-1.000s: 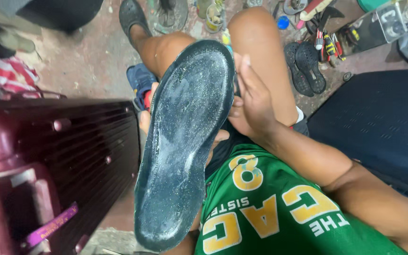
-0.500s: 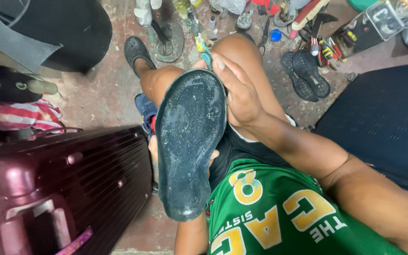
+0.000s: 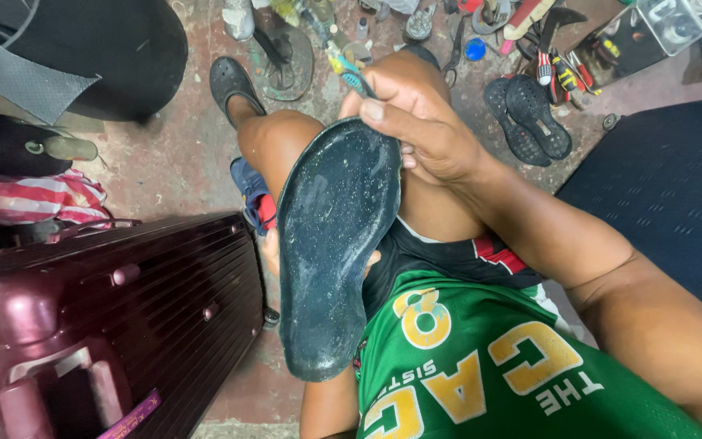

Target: The person applies a yellowish adhesive to the sole of a black shoe using a small brush, repeatedly dipping the brush into a container and spreading the substance across the sole surface.

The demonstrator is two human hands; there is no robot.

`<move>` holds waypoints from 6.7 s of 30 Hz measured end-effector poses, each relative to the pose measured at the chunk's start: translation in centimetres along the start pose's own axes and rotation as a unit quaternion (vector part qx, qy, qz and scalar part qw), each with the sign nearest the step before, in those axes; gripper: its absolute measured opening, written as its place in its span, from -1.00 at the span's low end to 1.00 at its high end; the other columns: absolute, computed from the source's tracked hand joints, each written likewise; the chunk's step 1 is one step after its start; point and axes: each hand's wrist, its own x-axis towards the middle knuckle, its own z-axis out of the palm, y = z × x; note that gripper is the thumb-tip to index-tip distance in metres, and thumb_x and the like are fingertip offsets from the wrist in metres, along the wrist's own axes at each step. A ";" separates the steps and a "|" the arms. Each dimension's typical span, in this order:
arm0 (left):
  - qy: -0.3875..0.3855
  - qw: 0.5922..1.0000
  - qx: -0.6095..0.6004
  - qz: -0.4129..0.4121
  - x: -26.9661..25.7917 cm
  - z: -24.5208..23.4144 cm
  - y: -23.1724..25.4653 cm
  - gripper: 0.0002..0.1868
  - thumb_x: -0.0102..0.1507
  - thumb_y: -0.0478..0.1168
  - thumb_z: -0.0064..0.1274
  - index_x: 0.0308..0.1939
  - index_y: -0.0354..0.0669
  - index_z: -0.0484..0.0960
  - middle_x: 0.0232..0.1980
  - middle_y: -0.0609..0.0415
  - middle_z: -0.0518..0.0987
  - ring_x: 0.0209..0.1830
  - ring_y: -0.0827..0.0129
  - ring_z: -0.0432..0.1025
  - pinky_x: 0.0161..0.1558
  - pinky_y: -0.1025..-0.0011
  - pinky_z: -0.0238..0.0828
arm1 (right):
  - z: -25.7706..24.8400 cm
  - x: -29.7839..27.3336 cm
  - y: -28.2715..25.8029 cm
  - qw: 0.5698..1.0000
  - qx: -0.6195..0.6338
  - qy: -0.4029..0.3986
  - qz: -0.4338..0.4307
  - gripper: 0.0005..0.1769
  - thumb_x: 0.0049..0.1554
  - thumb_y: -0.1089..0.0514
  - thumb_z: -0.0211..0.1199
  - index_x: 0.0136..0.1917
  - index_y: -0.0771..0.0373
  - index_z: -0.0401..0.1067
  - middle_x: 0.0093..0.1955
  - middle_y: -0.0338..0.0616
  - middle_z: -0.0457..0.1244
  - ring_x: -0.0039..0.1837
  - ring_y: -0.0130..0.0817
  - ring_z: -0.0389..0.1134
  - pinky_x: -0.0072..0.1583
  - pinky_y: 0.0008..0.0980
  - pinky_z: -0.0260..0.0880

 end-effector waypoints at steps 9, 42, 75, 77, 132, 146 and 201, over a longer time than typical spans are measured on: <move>-0.005 1.000 -0.001 -0.002 0.4 0.0 0.5 -0.04 0.22 -0.04 0.32 0.56 -0.16 0.09 0.60 -0.14 0.16 0.46 -0.09 0.24 0.41 -0.09 0.26 | -0.4 -0.6 1.1 0.995 0.095 0.005 -0.010 -0.56 0.35 0.05 0.13 0.33 0.44 0.32 -0.10 -0.25 0.32 -0.35 -0.78 0.05 -0.29 -0.74 -0.05; -0.019 0.999 -0.030 0.013 1.3 0.0 0.7 -0.03 0.25 0.02 0.22 0.59 -0.25 0.05 0.61 -0.19 0.14 0.55 -0.08 0.12 0.54 -0.20 0.00 | 1.0 -0.3 0.5 0.998 0.038 -0.031 -0.035 -0.23 0.18 0.24 0.32 0.56 0.46 0.11 0.34 -0.10 0.24 0.21 -0.55 0.24 0.27 -0.54 0.20; -0.052 0.995 -0.073 0.053 0.6 -0.6 4.3 -0.01 0.29 0.08 0.11 0.63 -0.33 0.01 0.62 -0.23 0.12 0.65 -0.08 0.01 0.67 -0.32 -0.26 | 5.3 3.0 3.0 0.996 -0.013 0.079 -0.027 -0.32 0.51 -0.21 -0.28 0.30 0.47 0.33 -0.19 -0.25 0.16 -0.37 -0.64 -0.06 -0.34 -0.63 -0.06; -0.054 0.995 -0.074 0.051 0.3 -0.9 4.4 -0.01 0.29 0.09 0.11 0.63 -0.33 0.00 0.62 -0.24 0.12 0.65 -0.08 0.00 0.68 -0.32 -0.27 | 4.6 3.0 2.3 0.989 -0.032 0.144 -0.003 -0.36 0.43 -0.17 -0.25 0.33 0.45 0.32 -0.09 -0.28 0.17 -0.35 -0.63 -0.04 -0.36 -0.60 -0.06; 0.052 0.990 0.002 0.133 2.6 -2.4 3.0 -0.17 0.49 0.29 -0.27 0.53 -0.39 0.19 0.40 -0.13 0.44 0.36 0.11 0.41 0.47 0.12 0.34 | 10.5 1.0 -3.4 0.595 -0.781 -0.111 -0.153 -0.54 0.11 0.23 0.38 0.29 0.20 0.47 -0.18 -0.06 0.19 -0.25 -0.06 0.34 -0.29 -0.14 0.30; 0.048 0.991 -0.045 0.119 3.1 -2.5 3.0 -0.18 0.47 0.28 -0.32 0.55 -0.35 0.20 0.43 -0.08 0.45 0.39 0.11 0.43 0.56 0.02 0.24 | 9.3 1.3 -0.7 0.614 -0.768 -0.087 -0.159 -0.44 0.20 0.25 0.35 0.47 0.15 0.40 -0.03 -0.10 0.20 -0.15 -0.05 0.33 -0.17 -0.15 0.35; -0.048 0.975 -0.077 0.201 6.7 -2.4 4.9 -0.17 0.59 0.30 -0.42 0.44 -0.49 0.36 0.29 -0.24 0.54 0.24 0.12 0.45 0.40 0.19 0.33 | 7.4 -0.7 -0.7 0.660 -0.730 -0.124 -0.129 -0.44 0.14 0.27 0.35 0.41 0.09 0.46 -0.13 -0.09 0.17 -0.20 -0.07 0.32 -0.19 -0.14 0.35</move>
